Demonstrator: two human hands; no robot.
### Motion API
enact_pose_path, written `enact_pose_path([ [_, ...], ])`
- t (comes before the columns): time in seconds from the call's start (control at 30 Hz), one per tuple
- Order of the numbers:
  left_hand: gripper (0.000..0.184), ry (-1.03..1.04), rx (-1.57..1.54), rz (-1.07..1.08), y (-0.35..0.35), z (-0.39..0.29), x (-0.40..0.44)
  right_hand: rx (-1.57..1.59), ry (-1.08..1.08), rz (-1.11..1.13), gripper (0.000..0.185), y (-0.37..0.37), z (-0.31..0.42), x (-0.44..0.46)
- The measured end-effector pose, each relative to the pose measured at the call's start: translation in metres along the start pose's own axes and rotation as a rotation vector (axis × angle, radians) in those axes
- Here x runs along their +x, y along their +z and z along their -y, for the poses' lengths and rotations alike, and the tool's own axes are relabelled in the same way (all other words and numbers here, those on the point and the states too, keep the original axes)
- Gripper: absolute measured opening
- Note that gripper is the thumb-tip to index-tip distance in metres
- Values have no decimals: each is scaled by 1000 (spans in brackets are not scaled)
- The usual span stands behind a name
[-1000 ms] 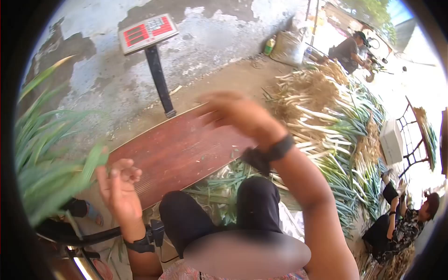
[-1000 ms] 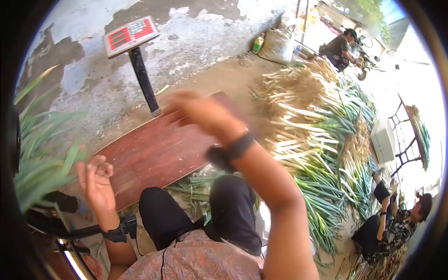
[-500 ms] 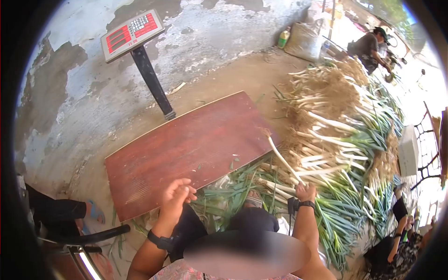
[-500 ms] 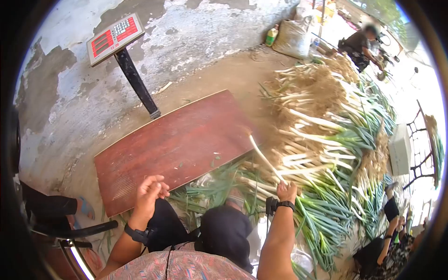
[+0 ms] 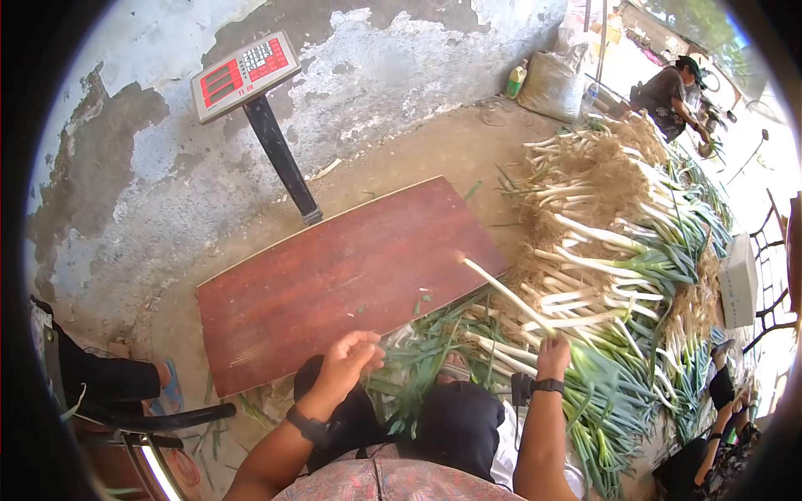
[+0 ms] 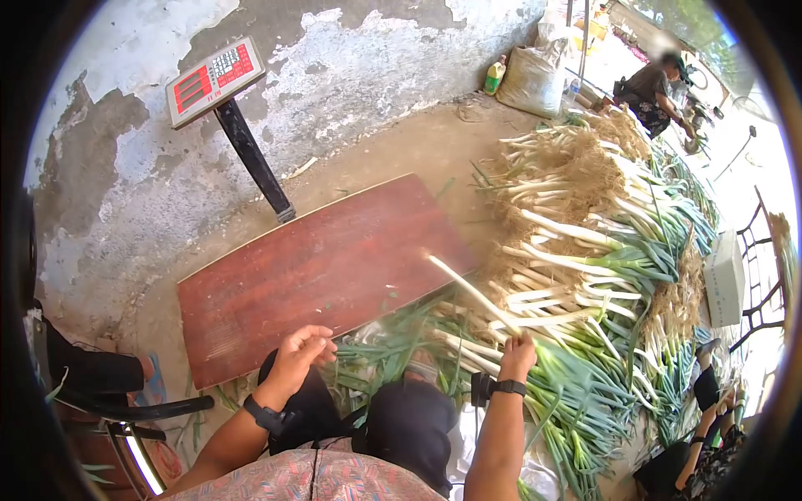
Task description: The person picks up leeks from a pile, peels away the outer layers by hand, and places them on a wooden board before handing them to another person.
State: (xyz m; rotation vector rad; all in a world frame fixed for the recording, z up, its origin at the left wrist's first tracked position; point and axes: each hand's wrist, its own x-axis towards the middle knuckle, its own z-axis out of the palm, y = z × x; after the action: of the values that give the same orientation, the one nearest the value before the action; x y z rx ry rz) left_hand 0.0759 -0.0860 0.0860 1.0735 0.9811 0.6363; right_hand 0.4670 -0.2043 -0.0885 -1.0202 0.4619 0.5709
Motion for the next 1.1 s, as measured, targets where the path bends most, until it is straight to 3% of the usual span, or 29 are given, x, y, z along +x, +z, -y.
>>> enact_pose_path([
  [0.07, 24, -3, -40, 24, 3, -2, 5, -47, -28, 139, 18, 48, 28, -56],
  [0.13, 24, -20, -94, 63, 9, -5, 11, -392, -244, 397, 21, 76, 40, -89],
  [0.17, 24, -12, -98, 69, 12, -5, 14, -979, -792, 609, 16, 84, 42, -103],
  [0.2, 26, -4, -151, 58, 16, -6, 18, -346, -188, 684, 7, 96, 43, -104],
  [0.23, 28, 3, -206, 49, 19, -8, 19, -193, -51, 776, 5, 111, 41, -124],
  [0.27, 28, 9, -211, 58, 20, -11, 19, -466, -221, 860, 3, 125, 47, -160],
  [0.3, 30, 8, -370, 38, 20, -15, 19, -200, 116, 774, 5, 137, 44, -180],
  [0.47, 29, 89, -719, -62, -3, -24, 4, -484, 40, 948, 9, 149, 23, -226],
  [0.57, 22, 134, -845, -50, -31, -10, -4, -364, 222, 917, 12, 148, 17, -216],
  [0.63, 19, 200, -929, -66, -45, -11, -10, -87, 392, 853, 14, 143, 17, -198],
  [0.67, 17, 198, -989, -110, -56, -8, -12, -53, 371, 873, 15, 142, 21, -189],
  [0.83, 16, 281, -991, -147, -91, -11, -28, -104, 351, 904, 16, 142, 37, -203],
  [1.1, 15, 389, -999, -296, -119, -31, -36, -152, 489, 897, 18, 135, 26, -155],
])
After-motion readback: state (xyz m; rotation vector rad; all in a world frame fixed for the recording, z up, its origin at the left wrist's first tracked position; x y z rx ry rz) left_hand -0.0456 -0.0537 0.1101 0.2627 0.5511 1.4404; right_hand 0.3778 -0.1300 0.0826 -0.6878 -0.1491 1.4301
